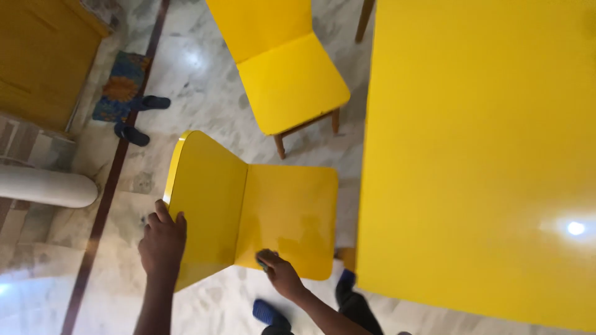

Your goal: Wiping down a yellow dining table and chairs with a cloth.

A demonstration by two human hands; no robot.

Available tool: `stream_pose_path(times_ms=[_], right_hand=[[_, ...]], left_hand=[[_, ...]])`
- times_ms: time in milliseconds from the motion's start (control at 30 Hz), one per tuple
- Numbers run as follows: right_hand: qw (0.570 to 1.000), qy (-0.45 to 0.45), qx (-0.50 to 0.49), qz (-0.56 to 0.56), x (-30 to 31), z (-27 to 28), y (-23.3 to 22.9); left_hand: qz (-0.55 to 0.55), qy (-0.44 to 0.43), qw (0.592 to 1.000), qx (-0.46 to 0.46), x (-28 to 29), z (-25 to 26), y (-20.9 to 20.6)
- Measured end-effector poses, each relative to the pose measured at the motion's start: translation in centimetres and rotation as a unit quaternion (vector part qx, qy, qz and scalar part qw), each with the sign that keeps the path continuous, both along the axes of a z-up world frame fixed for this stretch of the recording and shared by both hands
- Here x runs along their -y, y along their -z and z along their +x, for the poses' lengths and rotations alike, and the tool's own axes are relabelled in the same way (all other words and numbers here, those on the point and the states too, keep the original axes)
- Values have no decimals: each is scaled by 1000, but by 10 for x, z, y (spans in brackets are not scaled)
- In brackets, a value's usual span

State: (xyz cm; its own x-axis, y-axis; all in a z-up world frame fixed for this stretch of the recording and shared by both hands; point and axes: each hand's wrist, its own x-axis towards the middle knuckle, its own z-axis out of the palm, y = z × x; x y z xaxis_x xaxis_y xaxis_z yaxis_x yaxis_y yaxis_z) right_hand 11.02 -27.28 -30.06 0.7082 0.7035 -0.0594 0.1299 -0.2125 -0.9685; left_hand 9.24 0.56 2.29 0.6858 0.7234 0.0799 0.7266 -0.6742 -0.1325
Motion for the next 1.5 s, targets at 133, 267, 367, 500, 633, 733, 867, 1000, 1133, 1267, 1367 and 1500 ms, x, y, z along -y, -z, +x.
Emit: stream_pose_path(times_ms=[133, 267, 367, 500, 633, 733, 867, 1000, 1133, 1267, 1367, 1500], right_hand=[[968, -39, 246, -22, 103, 126, -130], [951, 110, 285, -45, 229, 230, -170], [894, 198, 359, -182, 308, 258, -173], [863, 269, 345, -252, 406, 205, -193], [858, 343, 246, -292, 475, 144, -181], [864, 332, 307, -224, 481, 125, -159], [884, 245, 343, -203, 416, 132, -219], [926, 121, 343, -105, 367, 180, -243], [883, -73, 451, -109, 369, 280, -191], [921, -94, 371, -69, 418, 389, -143], [891, 29, 454, -14, 488, 463, -179], [873, 138, 468, 1, 510, 528, -177]], left_hand=[[-24, -15, 1000, 10, -1, -1, 1], [-19, -13, 999, 47, 3, -4, 8], [-9, -8, 999, 47, -7, -8, 17], [-27, -3, 999, 28, 1, -15, 28], [130, 62, 974, 176, 39, -11, 62], [83, 78, 960, 256, 143, 15, 125], [-249, 52, 911, 325, 356, 35, 218], [-235, 119, 931, 252, 499, 43, 155], [-132, 102, 953, 251, 528, 52, 129], [-92, 105, 947, 288, 536, 55, 128], [-96, 69, 955, 273, 539, 57, 143], [-125, 3, 962, 245, 548, 60, 144]])
